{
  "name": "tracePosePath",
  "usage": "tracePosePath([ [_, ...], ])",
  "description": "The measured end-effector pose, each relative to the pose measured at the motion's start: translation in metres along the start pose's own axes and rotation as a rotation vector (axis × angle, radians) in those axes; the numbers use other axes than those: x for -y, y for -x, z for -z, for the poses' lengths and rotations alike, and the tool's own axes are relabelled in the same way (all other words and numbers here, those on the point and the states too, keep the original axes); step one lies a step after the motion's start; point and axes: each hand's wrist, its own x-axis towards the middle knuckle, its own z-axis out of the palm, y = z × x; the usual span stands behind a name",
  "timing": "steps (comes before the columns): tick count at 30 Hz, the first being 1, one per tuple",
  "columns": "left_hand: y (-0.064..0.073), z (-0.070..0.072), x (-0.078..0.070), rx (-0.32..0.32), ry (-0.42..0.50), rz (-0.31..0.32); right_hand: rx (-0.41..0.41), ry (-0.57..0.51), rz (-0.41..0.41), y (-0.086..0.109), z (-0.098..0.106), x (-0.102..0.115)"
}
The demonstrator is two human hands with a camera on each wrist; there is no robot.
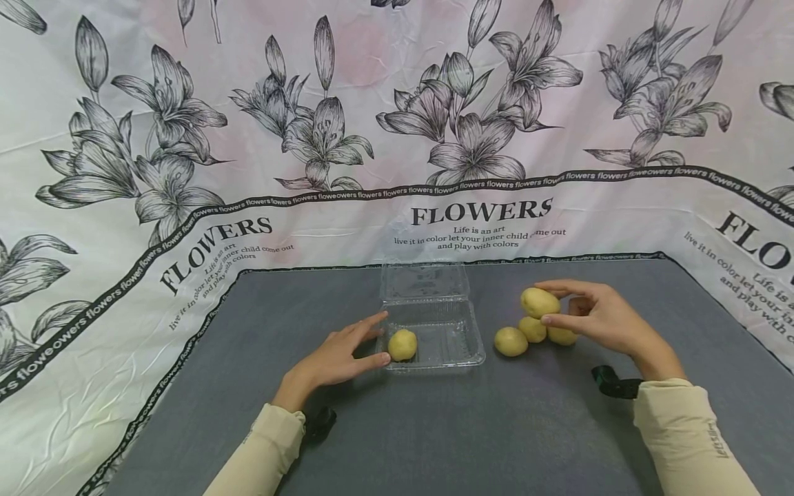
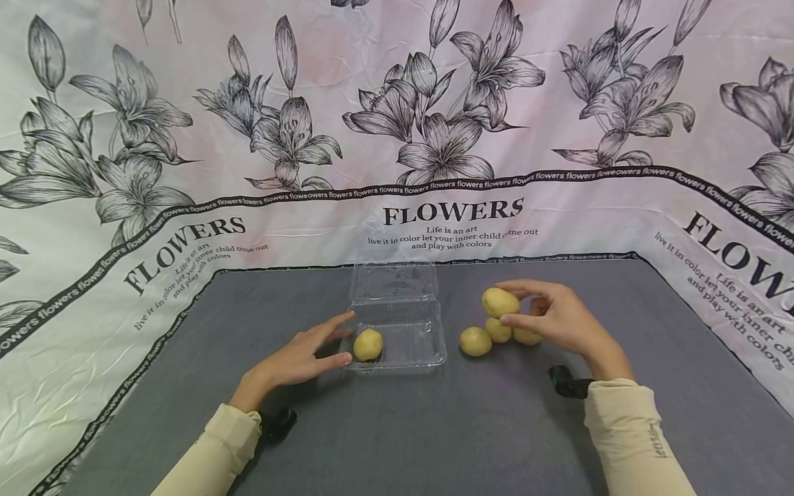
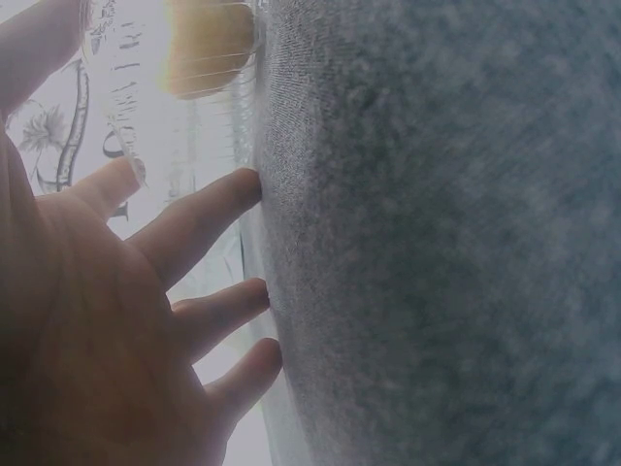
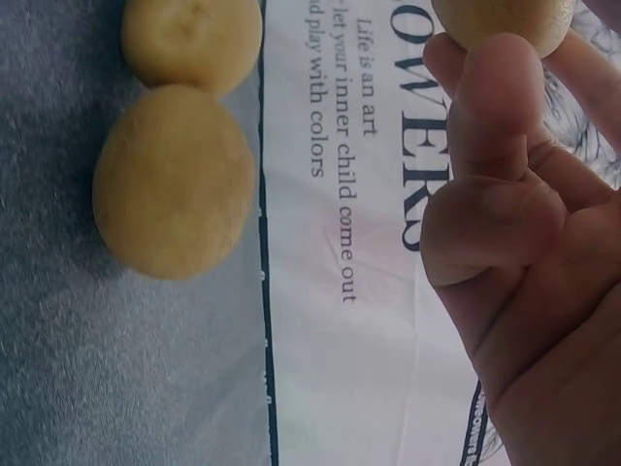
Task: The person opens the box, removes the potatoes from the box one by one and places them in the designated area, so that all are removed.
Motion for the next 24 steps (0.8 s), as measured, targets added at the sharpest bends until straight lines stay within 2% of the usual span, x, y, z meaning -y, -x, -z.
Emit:
tracePosePath([
  [10,0.000,-0.001,0.001,-0.003,0.004,-0.003,0.000,0.022,-0.074,0.007,0.011,-0.007],
  [24,-0.001,-0.001,0.003,-0.002,0.001,-0.004,-0.019,0.043,-0.085,0.012,0.019,-0.022],
])
